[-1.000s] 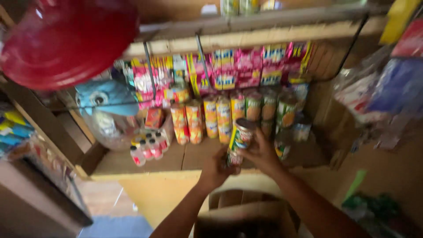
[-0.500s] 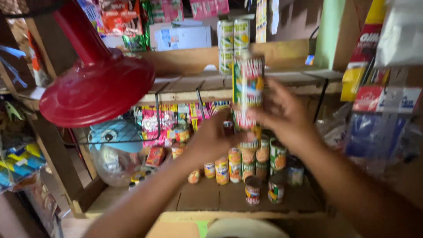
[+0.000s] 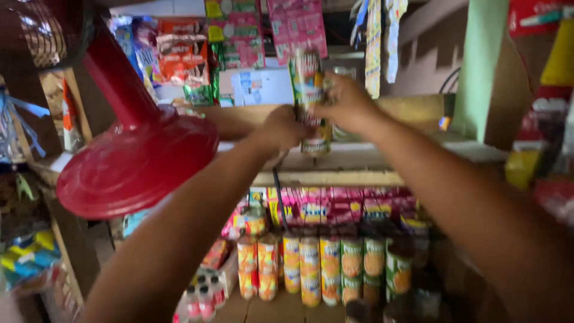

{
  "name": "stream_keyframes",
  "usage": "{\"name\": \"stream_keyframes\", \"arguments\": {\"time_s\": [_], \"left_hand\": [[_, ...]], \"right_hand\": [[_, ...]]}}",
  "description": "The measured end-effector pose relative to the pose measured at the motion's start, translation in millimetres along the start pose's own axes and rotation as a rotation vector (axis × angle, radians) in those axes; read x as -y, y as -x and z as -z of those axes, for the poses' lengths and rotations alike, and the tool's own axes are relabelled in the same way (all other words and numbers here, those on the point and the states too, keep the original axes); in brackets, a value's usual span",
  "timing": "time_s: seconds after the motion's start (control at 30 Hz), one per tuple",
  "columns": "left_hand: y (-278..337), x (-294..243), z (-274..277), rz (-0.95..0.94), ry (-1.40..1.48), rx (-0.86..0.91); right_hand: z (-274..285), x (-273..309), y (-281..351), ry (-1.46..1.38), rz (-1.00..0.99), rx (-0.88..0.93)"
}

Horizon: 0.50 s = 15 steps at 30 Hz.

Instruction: The recorder is taking canned goods out of a cardboard box and arranging them neatly on store shelves.

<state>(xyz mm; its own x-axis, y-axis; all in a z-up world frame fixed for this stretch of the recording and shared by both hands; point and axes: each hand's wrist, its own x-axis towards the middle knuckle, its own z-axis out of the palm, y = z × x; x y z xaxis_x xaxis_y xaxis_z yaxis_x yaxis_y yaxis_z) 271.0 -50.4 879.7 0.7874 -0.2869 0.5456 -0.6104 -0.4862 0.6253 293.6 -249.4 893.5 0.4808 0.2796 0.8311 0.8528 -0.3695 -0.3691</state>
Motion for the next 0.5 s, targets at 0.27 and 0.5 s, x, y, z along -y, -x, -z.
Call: {"name": "stream_keyframes", "arguments": {"time_s": [0.27, 0.5], "left_hand": [[-60, 67, 6, 0.040, -0.344, -0.132], [-107, 106, 4, 0.122, -0.455, -0.110]], "right_hand": [[-32, -51, -37, 0.026, -0.171, 0.098], [-26, -57, -31, 0.435, -0.118, 0.138]]}}
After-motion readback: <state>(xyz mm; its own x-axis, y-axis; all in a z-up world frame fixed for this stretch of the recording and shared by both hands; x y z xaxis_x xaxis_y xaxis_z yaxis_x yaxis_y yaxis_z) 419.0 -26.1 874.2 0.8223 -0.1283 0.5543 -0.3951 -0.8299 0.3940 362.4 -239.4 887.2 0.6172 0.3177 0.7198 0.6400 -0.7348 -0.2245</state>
